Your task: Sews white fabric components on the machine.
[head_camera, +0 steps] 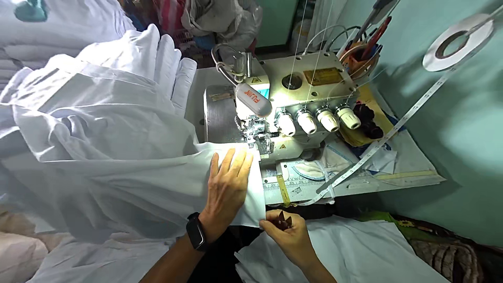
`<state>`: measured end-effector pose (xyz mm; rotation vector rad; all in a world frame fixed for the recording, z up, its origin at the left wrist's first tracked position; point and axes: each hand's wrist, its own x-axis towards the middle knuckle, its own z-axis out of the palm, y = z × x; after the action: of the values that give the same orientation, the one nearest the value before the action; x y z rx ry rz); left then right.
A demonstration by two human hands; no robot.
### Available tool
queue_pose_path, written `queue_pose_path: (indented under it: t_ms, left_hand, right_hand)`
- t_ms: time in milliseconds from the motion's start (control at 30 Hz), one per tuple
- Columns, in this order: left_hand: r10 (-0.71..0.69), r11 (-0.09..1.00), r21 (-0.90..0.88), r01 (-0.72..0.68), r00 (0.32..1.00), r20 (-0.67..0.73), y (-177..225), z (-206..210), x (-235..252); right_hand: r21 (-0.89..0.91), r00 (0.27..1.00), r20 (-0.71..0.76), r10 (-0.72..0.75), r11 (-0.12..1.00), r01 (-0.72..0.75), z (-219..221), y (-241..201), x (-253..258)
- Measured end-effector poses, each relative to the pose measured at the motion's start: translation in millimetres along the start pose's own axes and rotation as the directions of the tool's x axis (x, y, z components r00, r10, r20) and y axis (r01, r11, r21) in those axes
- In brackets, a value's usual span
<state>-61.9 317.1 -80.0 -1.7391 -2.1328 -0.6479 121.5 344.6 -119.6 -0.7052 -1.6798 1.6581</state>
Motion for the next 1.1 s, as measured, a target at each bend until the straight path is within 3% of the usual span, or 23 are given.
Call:
queue_pose_path:
  t_ms: [233,433,533,633,700,800,867,933,967,1033,1100]
  left_hand:
    - [0.036,0.958,-0.287,0.027,0.977,0.211,-45,-10,49]
    - [-0.019,0.926,-0.366,0.095,0.978,0.206,-76,2,92]
    - [-0.104,0.914,-0.359,0.189,0.964,0.243,-86,7,110]
    - [-0.211,0.912,-0.292,0.288,0.94,0.268,-99,12,125]
    - [-0.305,0.884,-0.291,0.367,0.922,0.238,-113,20,133]
    - [-0.467,0.743,-0.413,0.527,0.85,0.245,-127,26,138]
    - [-0.548,0.634,-0.495,0.594,0.797,0.254,-130,19,135]
    - [-0.578,0.577,-0.588,0.567,0.792,0.196,-125,-2,120]
    - [-0.547,0.601,-0.614,0.511,0.823,0.15,-118,-17,107]
    - [-0.368,0.739,-0.593,0.319,0.929,0.041,-102,-55,69]
    - [-0.137,0.849,-0.518,0.106,0.99,-0.022,-87,-79,25]
  right_hand:
    - [-0.073,0.988,-0.128,-0.089,0.994,0.08,18,-14,40]
    - [-0.063,0.947,-0.204,-0.247,0.969,0.239,28,-18,86]
    - [-0.244,0.904,-0.195,-0.379,0.912,0.33,29,-14,106]
    - [-0.566,0.816,-0.2,-0.542,0.744,0.355,34,-6,117]
    - [-0.669,0.775,-0.192,-0.602,0.658,0.346,39,-4,118]
    - [-0.632,0.794,-0.161,-0.586,0.679,0.373,39,-3,111]
    - [-0.504,0.839,-0.073,-0.54,0.745,0.436,30,-2,102]
    - [-0.376,0.863,0.015,-0.506,0.796,0.474,18,0,90]
    - [-0.369,0.866,0.037,-0.499,0.798,0.476,13,4,85]
    - [-0.416,0.885,0.049,-0.463,0.796,0.44,3,13,76]
    - [-0.47,0.9,0.057,-0.433,0.783,0.407,-1,19,69]
